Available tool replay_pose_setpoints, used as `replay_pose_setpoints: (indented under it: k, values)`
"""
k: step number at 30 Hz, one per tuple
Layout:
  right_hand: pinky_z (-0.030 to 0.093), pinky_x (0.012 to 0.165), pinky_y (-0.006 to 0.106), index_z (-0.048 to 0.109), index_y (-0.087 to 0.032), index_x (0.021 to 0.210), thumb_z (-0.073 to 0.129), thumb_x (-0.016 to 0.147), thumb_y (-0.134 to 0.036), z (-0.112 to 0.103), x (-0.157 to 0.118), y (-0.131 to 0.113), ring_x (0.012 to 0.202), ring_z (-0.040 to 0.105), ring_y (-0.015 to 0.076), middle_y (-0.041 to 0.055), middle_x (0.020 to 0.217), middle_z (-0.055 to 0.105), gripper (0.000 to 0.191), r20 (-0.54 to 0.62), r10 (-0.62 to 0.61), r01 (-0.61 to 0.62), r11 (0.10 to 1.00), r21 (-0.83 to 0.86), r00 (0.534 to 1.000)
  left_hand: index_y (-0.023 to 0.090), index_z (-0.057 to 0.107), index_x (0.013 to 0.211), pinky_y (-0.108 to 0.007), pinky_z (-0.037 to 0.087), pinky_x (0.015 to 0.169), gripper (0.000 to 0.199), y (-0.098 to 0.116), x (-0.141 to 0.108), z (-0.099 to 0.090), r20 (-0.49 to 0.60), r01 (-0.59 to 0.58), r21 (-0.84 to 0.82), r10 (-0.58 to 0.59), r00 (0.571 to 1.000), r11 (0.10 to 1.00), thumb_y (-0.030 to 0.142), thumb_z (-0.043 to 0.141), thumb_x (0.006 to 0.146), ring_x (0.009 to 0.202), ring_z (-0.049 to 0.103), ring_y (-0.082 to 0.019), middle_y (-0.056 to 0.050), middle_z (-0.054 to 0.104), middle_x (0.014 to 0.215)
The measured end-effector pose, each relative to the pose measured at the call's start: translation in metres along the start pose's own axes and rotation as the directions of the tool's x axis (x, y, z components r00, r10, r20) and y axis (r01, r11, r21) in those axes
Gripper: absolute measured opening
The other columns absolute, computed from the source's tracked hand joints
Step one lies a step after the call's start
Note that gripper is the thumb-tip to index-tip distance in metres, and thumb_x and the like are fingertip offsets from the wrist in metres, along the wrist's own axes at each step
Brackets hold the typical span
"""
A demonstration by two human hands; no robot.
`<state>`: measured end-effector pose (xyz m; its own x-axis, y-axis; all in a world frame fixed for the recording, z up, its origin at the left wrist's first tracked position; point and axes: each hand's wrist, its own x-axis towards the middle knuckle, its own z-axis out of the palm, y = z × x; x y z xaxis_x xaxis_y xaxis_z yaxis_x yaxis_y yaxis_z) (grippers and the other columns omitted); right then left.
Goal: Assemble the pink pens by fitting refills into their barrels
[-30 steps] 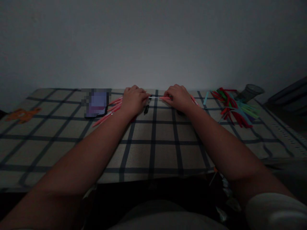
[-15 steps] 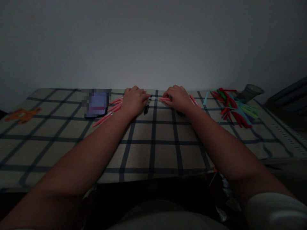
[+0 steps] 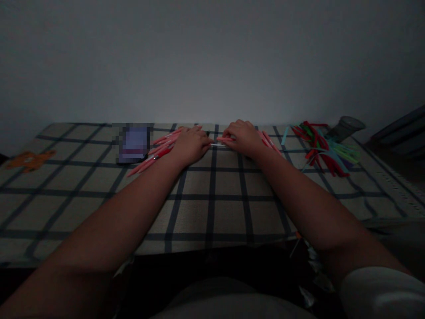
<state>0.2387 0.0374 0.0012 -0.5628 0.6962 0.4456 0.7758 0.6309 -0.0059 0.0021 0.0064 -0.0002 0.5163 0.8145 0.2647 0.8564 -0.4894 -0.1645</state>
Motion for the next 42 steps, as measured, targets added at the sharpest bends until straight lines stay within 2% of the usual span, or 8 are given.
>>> replay_pose_setpoints:
  k: [8, 16, 23, 34, 42]
  values:
    - [0.035, 0.089, 0.040, 0.081, -0.020, 0.106, 0.059, 0.109, -0.046, -0.0023, 0.0005, -0.0017, 0.105, 0.058, 0.0302, 0.0144, 0.107, 0.077, 0.034, 0.017, 0.001, -0.001, 1.000, -0.002, 1.000, 0.030, 0.083, 0.130, -0.053, 0.048, 0.111, 0.035, -0.0010, -0.0009, -0.0021, -0.001, 0.018, -0.016, -0.018, 1.000, 1.000, 0.036, 0.053, 0.111, 0.144, 0.060, -0.034, -0.010, 0.080, 0.134]
    - [0.037, 0.090, 0.040, 0.080, -0.022, 0.105, 0.058, 0.110, -0.050, -0.0031, 0.0005, -0.0028, 0.105, 0.058, 0.0305, 0.0140, 0.109, 0.077, 0.036, 0.033, -0.005, 0.006, 1.000, -0.013, 0.999, 0.033, 0.085, 0.124, -0.052, 0.048, 0.109, 0.031, -0.0004, -0.0013, -0.0019, -0.044, 0.018, -0.067, -0.021, 0.999, 0.998, 0.035, 0.059, 0.108, 0.139, 0.061, -0.034, -0.009, 0.083, 0.126]
    - [0.035, 0.088, 0.039, 0.080, -0.021, 0.106, 0.057, 0.110, -0.052, -0.0029, 0.0008, -0.0042, 0.107, 0.057, 0.0307, 0.0145, 0.108, 0.078, 0.038, 0.038, -0.013, 0.013, 1.000, -0.003, 0.999, 0.031, 0.085, 0.122, -0.053, 0.049, 0.107, 0.032, 0.0025, -0.0009, -0.0036, -0.035, 0.003, -0.065, -0.005, 0.999, 0.998, 0.034, 0.057, 0.108, 0.135, 0.062, -0.034, -0.010, 0.083, 0.123]
    - [0.036, 0.091, 0.039, 0.080, -0.022, 0.107, 0.059, 0.110, -0.051, -0.0039, -0.0003, -0.0056, 0.108, 0.058, 0.0296, 0.0125, 0.108, 0.077, 0.035, 0.041, -0.020, 0.019, 1.000, 0.011, 0.999, 0.033, 0.083, 0.128, -0.050, 0.048, 0.108, 0.036, 0.0049, -0.0023, -0.0053, -0.022, -0.010, -0.031, 0.009, 1.000, 0.999, 0.037, 0.053, 0.110, 0.136, 0.062, -0.033, -0.007, 0.083, 0.125]
    - [0.037, 0.092, 0.041, 0.081, -0.022, 0.110, 0.059, 0.110, -0.049, -0.0043, 0.0004, -0.0085, 0.110, 0.059, 0.0313, 0.0135, 0.108, 0.078, 0.036, 0.057, -0.035, 0.034, 0.999, 0.010, 0.998, 0.029, 0.084, 0.125, -0.055, 0.046, 0.114, 0.036, 0.0068, -0.0020, -0.0047, -0.026, -0.045, -0.066, 0.044, 0.999, 0.997, 0.034, 0.053, 0.107, 0.134, 0.064, -0.035, -0.010, 0.084, 0.122]
